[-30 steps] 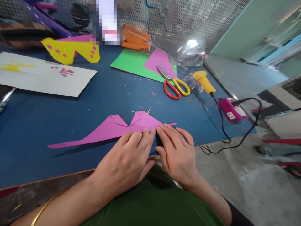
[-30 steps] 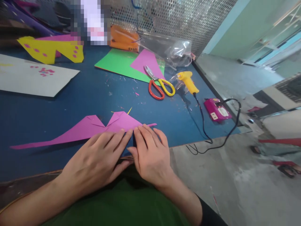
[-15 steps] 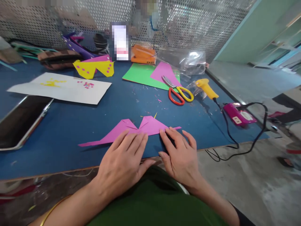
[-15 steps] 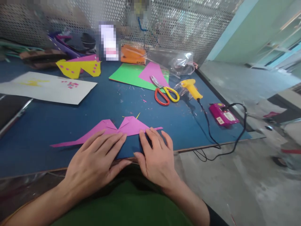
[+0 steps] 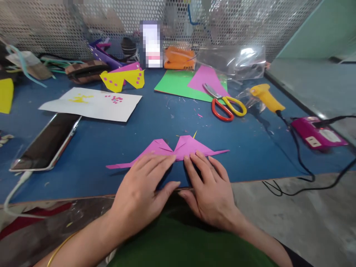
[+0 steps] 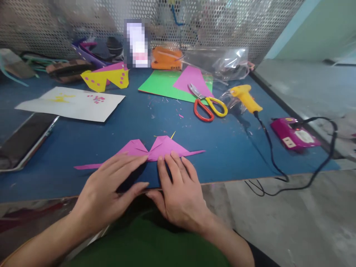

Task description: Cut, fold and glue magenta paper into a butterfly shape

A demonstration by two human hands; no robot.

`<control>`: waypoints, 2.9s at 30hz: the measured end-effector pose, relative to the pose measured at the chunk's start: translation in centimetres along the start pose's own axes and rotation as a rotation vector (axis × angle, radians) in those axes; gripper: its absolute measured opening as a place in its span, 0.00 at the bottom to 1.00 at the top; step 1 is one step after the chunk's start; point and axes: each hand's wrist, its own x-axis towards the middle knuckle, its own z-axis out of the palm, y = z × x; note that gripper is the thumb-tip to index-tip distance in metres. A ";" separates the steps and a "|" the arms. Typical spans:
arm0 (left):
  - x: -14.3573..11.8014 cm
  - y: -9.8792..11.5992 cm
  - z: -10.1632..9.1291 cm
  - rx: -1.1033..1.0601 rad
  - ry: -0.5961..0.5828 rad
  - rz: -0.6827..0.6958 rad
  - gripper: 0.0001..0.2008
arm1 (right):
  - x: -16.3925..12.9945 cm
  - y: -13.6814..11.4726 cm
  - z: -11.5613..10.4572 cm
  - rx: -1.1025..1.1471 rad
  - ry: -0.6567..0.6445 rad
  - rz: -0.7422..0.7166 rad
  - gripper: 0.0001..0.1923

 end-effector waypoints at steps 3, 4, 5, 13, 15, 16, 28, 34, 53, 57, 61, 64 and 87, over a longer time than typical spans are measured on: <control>0.4 -0.4 -0.5 -0.049 0.054 -0.176 0.08 | 0.0 0.1 -0.1 0.007 -0.016 0.003 0.32; 0.6 -0.4 -0.6 -0.044 0.058 -0.215 0.06 | 0.0 0.2 -0.2 0.011 -0.020 0.003 0.32; 0.9 -0.4 -0.6 -0.030 0.058 -0.240 0.06 | 0.1 0.2 -0.2 0.016 -0.024 0.004 0.33; 2.2 -0.2 -0.7 0.101 0.032 -0.295 0.10 | 0.2 0.3 -0.4 0.047 -0.017 -0.004 0.32; 2.4 -0.2 -0.7 0.104 0.010 -0.312 0.09 | 0.2 0.3 -0.3 0.052 -0.019 -0.001 0.32; 2.5 -0.3 -0.8 0.095 -0.005 -0.325 0.09 | 0.2 0.3 -0.3 0.055 -0.024 0.003 0.32; 3.3 -1.6 -0.9 0.045 -0.091 -0.332 0.12 | 0.3 0.1 -0.5 0.052 -0.035 0.020 0.28; 3.1 -1.6 -0.7 0.058 -0.058 -0.304 0.12 | 1.3 -1.3 -0.1 0.080 0.018 -0.072 0.28; 2.7 -2.9 -2.2 -0.026 -0.117 -0.369 0.11 | 1.6 -1.6 0.7 0.046 0.048 -0.075 0.26; 3.1 -3.1 -2.3 0.029 -0.202 -0.350 0.12 | 1.5 -1.5 0.9 0.058 0.082 -0.068 0.26; 3.0 -2.9 -2.2 0.061 -0.200 -0.325 0.11 | 1.4 -1.5 1.0 0.068 0.085 -0.063 0.26; 2.8 -2.7 -2.1 0.078 -0.164 -0.305 0.12 | 1.5 -1.9 0.8 0.073 0.083 -0.054 0.25; 1.3 -4.1 -3.2 -0.127 -0.097 -0.458 0.11 | 2.6 -3.3 1.2 0.115 0.061 -0.134 0.24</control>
